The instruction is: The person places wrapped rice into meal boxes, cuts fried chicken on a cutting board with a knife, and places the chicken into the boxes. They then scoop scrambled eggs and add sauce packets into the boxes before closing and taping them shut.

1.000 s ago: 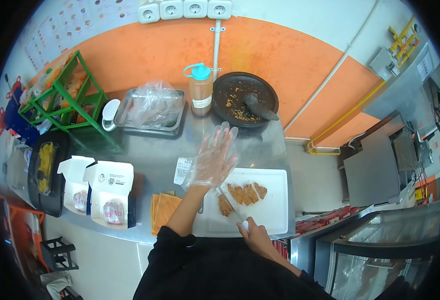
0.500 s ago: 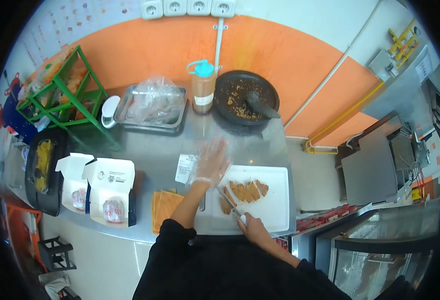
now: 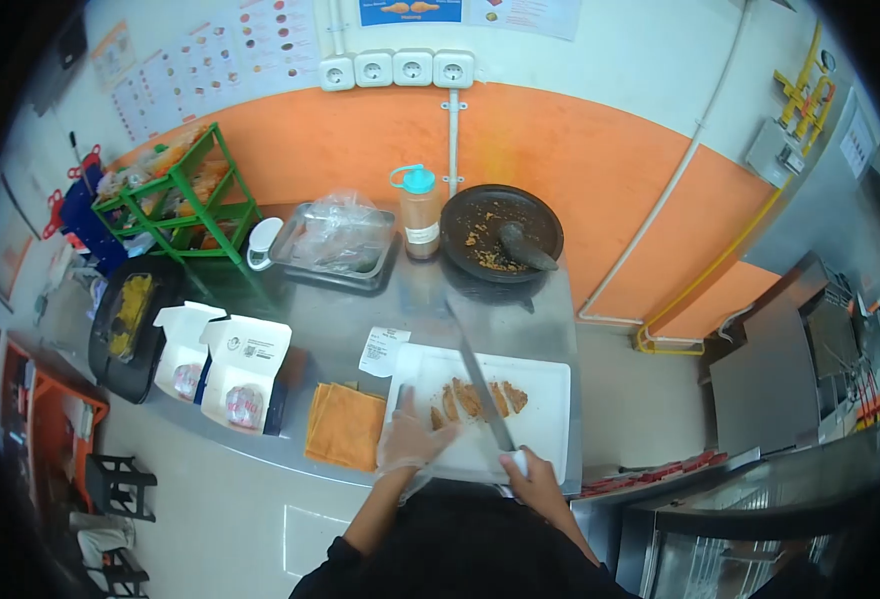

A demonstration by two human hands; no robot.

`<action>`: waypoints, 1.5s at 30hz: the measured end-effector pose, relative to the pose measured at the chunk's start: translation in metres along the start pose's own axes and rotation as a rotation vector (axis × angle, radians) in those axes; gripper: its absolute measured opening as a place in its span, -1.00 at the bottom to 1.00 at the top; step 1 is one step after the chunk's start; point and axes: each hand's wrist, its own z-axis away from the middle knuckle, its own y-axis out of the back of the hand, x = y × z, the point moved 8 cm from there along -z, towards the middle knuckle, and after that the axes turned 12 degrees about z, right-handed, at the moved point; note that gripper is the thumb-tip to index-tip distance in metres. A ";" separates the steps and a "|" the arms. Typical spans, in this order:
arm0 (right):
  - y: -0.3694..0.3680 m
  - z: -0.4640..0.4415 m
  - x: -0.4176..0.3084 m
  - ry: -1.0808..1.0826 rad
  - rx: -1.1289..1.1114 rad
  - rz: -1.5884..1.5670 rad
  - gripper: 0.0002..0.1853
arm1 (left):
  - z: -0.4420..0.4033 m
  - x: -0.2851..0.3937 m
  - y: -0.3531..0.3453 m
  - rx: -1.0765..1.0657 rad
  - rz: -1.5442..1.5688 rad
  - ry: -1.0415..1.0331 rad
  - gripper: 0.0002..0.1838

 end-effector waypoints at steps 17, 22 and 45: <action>0.047 -0.016 0.061 0.222 0.107 0.079 -0.59 | -0.035 0.030 -0.042 -0.044 -0.025 -0.662 -0.43; 0.033 -0.036 0.078 0.194 0.088 0.037 -0.67 | -0.018 0.052 -0.039 -0.163 -0.153 -0.473 -0.51; 0.021 -0.037 0.033 0.034 0.122 0.011 -0.63 | 0.001 -0.187 0.225 0.601 0.073 -0.390 -0.71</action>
